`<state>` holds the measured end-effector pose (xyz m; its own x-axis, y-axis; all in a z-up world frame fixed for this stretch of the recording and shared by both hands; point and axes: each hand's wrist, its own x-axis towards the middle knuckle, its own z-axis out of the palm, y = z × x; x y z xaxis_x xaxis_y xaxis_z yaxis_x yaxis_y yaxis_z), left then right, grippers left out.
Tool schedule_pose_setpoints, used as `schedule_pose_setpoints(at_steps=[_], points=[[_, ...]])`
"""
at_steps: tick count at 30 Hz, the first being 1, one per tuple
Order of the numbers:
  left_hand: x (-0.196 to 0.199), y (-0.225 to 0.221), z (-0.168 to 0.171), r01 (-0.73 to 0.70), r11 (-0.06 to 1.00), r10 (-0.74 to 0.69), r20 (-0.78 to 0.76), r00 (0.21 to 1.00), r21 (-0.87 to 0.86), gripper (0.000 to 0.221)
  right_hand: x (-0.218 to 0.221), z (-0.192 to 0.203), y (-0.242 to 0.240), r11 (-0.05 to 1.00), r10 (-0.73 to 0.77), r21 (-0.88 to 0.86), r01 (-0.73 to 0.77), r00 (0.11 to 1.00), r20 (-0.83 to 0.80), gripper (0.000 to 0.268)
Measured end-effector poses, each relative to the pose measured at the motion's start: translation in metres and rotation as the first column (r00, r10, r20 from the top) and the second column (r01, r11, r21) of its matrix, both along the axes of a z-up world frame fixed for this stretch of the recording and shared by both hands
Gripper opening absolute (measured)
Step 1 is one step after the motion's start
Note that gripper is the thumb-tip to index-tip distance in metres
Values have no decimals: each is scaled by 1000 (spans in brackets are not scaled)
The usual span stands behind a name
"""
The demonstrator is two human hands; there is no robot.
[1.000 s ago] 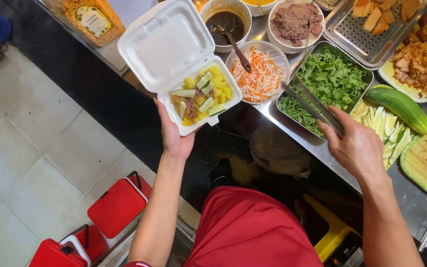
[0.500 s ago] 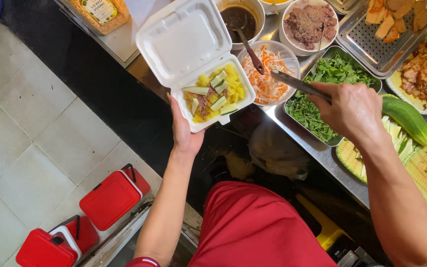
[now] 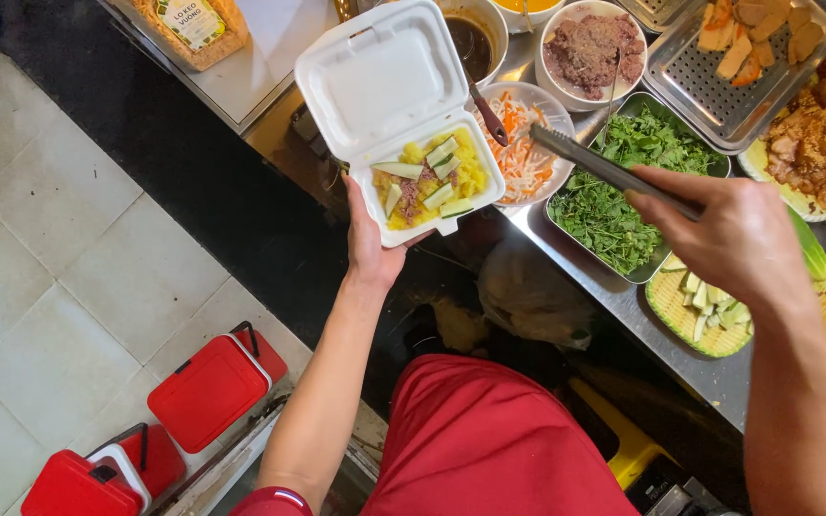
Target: Preparing a takeout container with rice, meat, and vegetables, then heating and bagging baguettes.
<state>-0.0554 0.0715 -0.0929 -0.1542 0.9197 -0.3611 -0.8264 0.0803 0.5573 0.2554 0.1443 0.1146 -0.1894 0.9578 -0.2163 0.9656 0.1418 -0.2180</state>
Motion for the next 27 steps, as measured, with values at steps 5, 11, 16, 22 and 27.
schedule_pose_setpoints(at_steps=[5,11,16,22,27], points=[[14,10,2,0,1000,0,-21,1000,9,82,4,37,-16,976,146,186,-110,971,-191,34],[33,7,24,15,1000,-15,33,999,17,81,-22,22,-44,962,258,175,-212,915,-309,38],[37,-1,26,-21,996,16,60,998,87,79,-28,25,-65,937,304,272,-219,894,-330,42],[43,-8,60,24,989,-34,68,997,146,79,-24,34,-81,980,86,194,-50,980,-181,41],[44,-9,73,138,985,-149,109,983,105,79,-15,41,-95,967,75,253,29,917,-391,43]])
